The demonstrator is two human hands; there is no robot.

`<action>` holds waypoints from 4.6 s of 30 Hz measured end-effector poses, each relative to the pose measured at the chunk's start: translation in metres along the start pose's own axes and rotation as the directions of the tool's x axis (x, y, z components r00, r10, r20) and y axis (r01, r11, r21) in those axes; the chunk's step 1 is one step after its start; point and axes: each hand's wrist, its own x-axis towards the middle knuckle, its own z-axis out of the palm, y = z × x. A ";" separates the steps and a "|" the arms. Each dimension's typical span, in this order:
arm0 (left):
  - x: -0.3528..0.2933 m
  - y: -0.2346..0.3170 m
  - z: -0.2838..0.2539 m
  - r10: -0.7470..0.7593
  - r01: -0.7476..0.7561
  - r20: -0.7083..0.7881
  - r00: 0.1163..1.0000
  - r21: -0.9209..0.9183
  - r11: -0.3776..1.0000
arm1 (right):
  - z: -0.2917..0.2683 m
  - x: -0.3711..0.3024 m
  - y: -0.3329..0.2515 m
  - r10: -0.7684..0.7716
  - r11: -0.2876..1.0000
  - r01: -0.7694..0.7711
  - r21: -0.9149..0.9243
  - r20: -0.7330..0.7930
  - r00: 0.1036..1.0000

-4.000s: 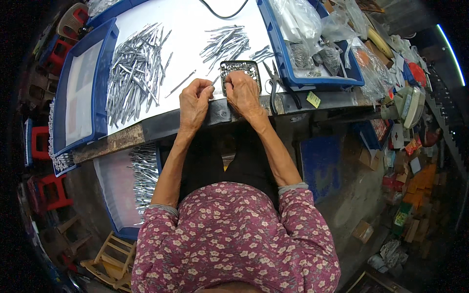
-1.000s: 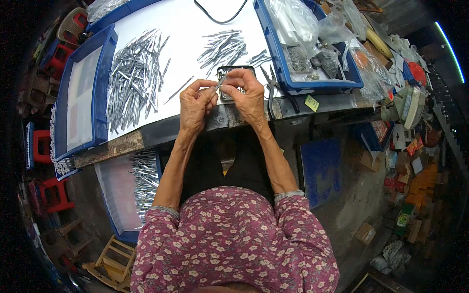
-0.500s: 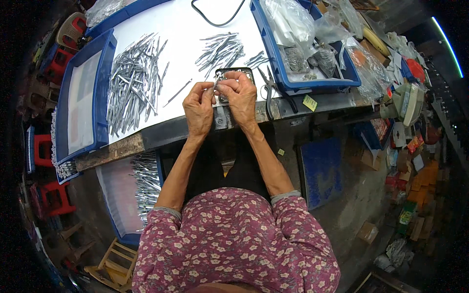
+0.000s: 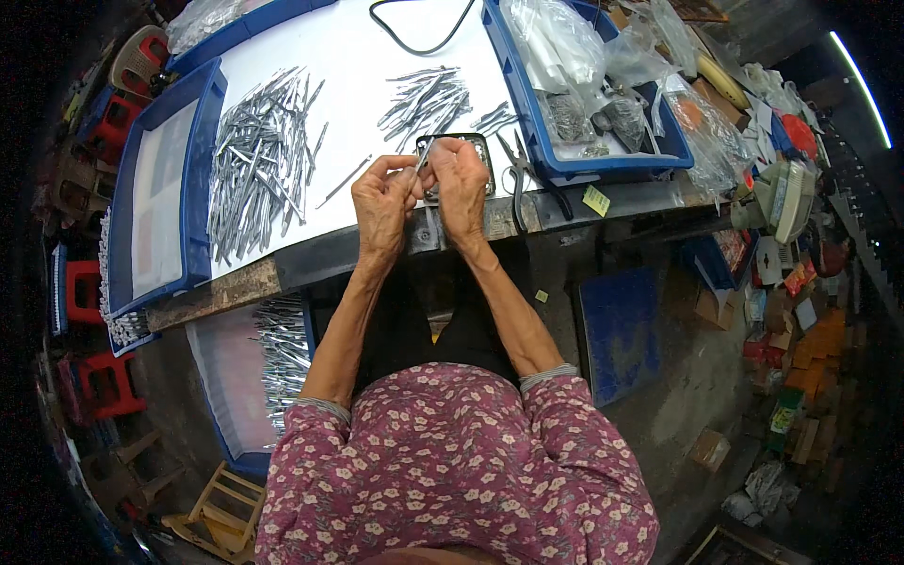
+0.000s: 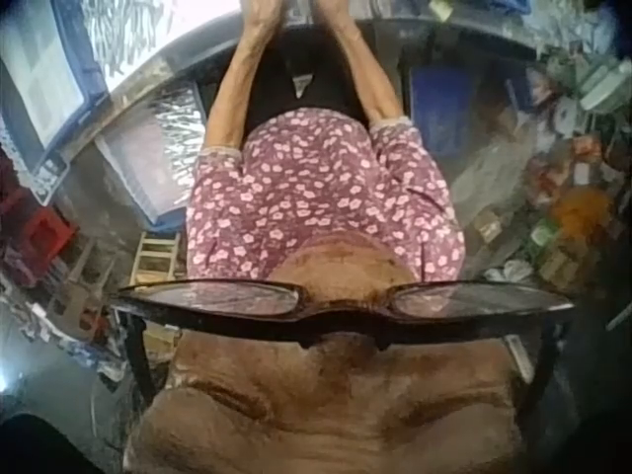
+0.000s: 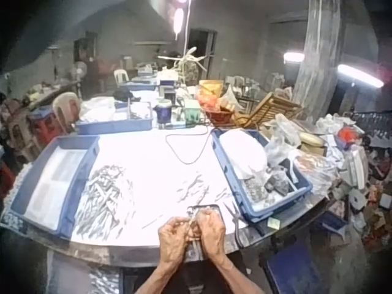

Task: Assembling small metal hardware components at a workbench.

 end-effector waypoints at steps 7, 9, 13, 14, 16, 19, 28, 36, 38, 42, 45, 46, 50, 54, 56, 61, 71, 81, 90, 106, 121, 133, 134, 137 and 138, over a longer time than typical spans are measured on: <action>0.000 -0.001 -0.004 -0.011 0.013 0.020 1.000 -0.082 0.997 | 0.001 0.001 0.003 0.060 0.982 -0.073 0.176 0.079 0.995; 0.001 -0.001 -0.004 -0.017 0.021 0.046 0.999 -0.083 0.996 | -0.001 0.001 0.001 0.083 0.985 -0.092 0.143 0.067 0.994; 0.003 0.003 -0.001 -0.059 0.060 0.011 0.998 -0.128 0.990 | 0.004 0.002 0.006 -0.014 0.999 0.013 0.033 0.046 0.999; 0.003 0.003 0.000 -0.060 0.063 0.022 0.998 -0.146 0.987 | 0.002 0.004 0.008 -0.007 0.995 0.000 0.097 0.073 0.997; 0.002 0.000 -0.001 -0.047 0.049 0.012 0.999 -0.138 0.989 | 0.002 0.004 0.006 0.035 0.989 -0.047 0.140 0.089 0.995; 0.001 -0.001 -0.002 -0.029 0.028 -0.008 1.000 -0.104 0.994 | 0.005 0.002 0.003 -0.041 0.996 0.041 0.079 -0.001 0.999; -0.008 -0.002 0.002 -0.022 0.022 0.016 1.000 -0.037 0.999 | 0.010 -0.005 -0.002 -0.121 0.992 0.120 -0.047 -0.012 0.993; -0.003 -0.015 0.007 0.149 -0.141 -0.041 0.988 0.163 0.977 | 0.012 0.004 0.010 -0.358 0.861 0.302 -0.409 -0.068 0.931; 0.001 -0.017 0.008 0.154 -0.145 -0.034 0.987 0.183 0.972 | 0.011 0.008 0.012 -0.354 0.857 0.286 -0.430 -0.086 0.931; 0.017 -0.013 0.003 0.100 -0.103 0.026 0.995 0.219 0.970 | 0.000 0.012 0.006 -0.110 0.952 0.104 -0.289 -0.004 0.994; 0.043 -0.007 -0.001 0.178 -0.186 0.064 0.982 0.499 0.847 | -0.010 0.007 0.007 -0.132 0.974 0.129 -0.186 -0.005 0.991; 0.055 -0.005 -0.005 0.239 -0.242 0.087 0.967 0.607 0.757 | -0.013 0.002 0.002 -0.136 0.974 0.133 -0.183 -0.003 0.991; 0.104 -0.009 -0.005 0.394 -0.370 0.196 0.898 0.820 0.437 | -0.028 -0.018 -0.005 -0.124 0.958 0.132 -0.256 0.044 0.991; 0.144 -0.024 -0.001 0.416 -0.398 0.266 0.869 0.876 0.272 | -0.035 -0.044 -0.015 -0.023 0.980 0.042 -0.196 0.100 0.995; 0.158 -0.029 0.002 0.394 -0.394 0.322 0.861 0.912 0.113 | -0.034 -0.056 -0.024 0.031 0.988 -0.006 -0.157 0.157 0.987; 0.175 -0.045 0.004 0.357 -0.451 0.390 0.849 0.887 0.101 | -0.041 -0.072 -0.022 0.089 0.987 -0.056 -0.150 0.223 0.971; 0.116 -0.026 -0.033 0.422 -0.526 0.373 0.827 0.779 0.341 | -0.047 -0.064 -0.025 0.049 0.993 -0.025 -0.114 0.210 0.976; 0.092 -0.038 -0.030 0.298 -0.423 0.352 0.887 0.879 0.219 | -0.046 -0.063 -0.027 0.111 0.993 -0.101 -0.062 0.190 0.975; 0.102 -0.046 -0.026 0.207 -0.524 0.499 0.842 0.846 0.093 | -0.043 -0.071 -0.010 -0.025 0.981 0.067 -0.182 0.226 0.974; 0.153 -0.056 -0.030 0.438 -0.818 0.703 0.560 0.554 0.155 | -0.050 -0.084 -0.014 0.041 0.983 0.023 -0.182 0.343 0.938; 0.047 0.006 -0.080 0.211 -0.542 0.502 0.839 0.807 0.233 | -0.089 -0.018 -0.011 -0.091 0.941 0.100 -0.324 0.042 0.995; 0.036 -0.002 -0.083 0.364 -0.486 0.403 0.840 0.857 0.172 | -0.078 0.005 -0.024 0.083 0.991 -0.071 -0.114 0.096 0.992; 0.031 -0.004 -0.086 0.352 -0.474 0.395 0.848 0.863 0.173 | -0.074 -0.001 -0.015 0.097 0.990 -0.086 -0.112 0.103 0.990; 0.034 -0.010 -0.086 0.404 -0.432 0.361 0.841 0.896 0.099 | -0.064 -0.002 0.001 0.110 0.971 -0.090 -0.221 0.079 0.991; 0.031 -0.009 -0.083 0.399 -0.427 0.355 0.845 0.898 0.106 | -0.064 -0.003 0.004 0.118 0.969 -0.097 -0.227 0.080 0.990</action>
